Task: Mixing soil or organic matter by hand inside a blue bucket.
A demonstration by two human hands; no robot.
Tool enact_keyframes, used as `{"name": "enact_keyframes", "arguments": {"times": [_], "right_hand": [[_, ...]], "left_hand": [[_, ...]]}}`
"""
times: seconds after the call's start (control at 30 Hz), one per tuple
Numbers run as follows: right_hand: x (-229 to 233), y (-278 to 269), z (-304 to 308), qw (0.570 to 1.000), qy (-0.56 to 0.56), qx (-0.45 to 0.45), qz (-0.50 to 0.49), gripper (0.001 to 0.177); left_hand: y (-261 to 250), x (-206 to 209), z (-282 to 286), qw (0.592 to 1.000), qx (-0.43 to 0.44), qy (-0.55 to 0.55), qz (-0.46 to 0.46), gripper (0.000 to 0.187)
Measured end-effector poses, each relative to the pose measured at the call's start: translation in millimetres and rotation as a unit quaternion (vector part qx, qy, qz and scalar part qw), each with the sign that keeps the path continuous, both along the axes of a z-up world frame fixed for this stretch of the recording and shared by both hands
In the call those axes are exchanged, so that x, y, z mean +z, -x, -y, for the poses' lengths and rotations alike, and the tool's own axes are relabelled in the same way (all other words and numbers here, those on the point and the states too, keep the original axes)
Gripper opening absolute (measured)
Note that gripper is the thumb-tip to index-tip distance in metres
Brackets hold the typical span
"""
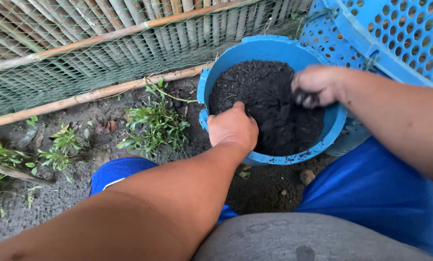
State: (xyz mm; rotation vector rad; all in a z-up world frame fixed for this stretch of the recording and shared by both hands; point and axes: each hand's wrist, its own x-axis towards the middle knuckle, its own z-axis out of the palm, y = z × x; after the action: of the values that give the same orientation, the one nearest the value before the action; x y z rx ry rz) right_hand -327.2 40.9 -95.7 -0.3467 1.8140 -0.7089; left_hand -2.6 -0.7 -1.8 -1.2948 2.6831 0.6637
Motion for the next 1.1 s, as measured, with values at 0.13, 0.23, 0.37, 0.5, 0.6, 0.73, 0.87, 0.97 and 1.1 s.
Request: {"name": "enact_keyframes", "arguments": {"times": [0.13, 0.23, 0.37, 0.5, 0.6, 0.73, 0.87, 0.97, 1.1], "right_hand": [[46, -25, 23, 0.975, 0.028, 0.014, -0.219, 0.014], [27, -28, 41, 0.978, 0.02, 0.021, -0.209, 0.038], [31, -53, 40, 0.949, -0.024, 0.156, -0.273, 0.031], [66, -51, 16, 0.958, 0.031, 0.203, -0.2, 0.027], [64, -26, 4, 0.988, 0.078, 0.05, -0.128, 0.021], [71, -42, 12, 0.988, 0.054, -0.022, -0.142, 0.019], [58, -51, 29, 0.976, 0.109, -0.005, -0.19, 0.026], [59, -73, 30, 0.951, 0.053, 0.143, -0.269, 0.031], [51, -94, -4, 0.785, 0.082, 0.469, -0.397, 0.051]], "left_hand": [[6, -8, 3, 1.0, 0.008, 0.016, -0.001, 0.037], [7, -8, 5, 0.999, 0.033, 0.02, -0.003, 0.053], [7, -9, 4, 0.999, 0.023, 0.024, 0.007, 0.051], [4, -9, 1, 1.0, 0.011, 0.022, -0.001, 0.038], [2, -3, 1, 1.0, 0.019, 0.015, -0.011, 0.045], [5, -13, 3, 0.999, 0.006, 0.043, -0.013, 0.048], [1, -4, 0, 0.999, 0.017, 0.021, -0.025, 0.039], [-1, -2, 1, 0.999, 0.027, 0.001, -0.028, 0.039], [3, -6, 3, 1.0, 0.004, 0.012, -0.021, 0.047]]}}
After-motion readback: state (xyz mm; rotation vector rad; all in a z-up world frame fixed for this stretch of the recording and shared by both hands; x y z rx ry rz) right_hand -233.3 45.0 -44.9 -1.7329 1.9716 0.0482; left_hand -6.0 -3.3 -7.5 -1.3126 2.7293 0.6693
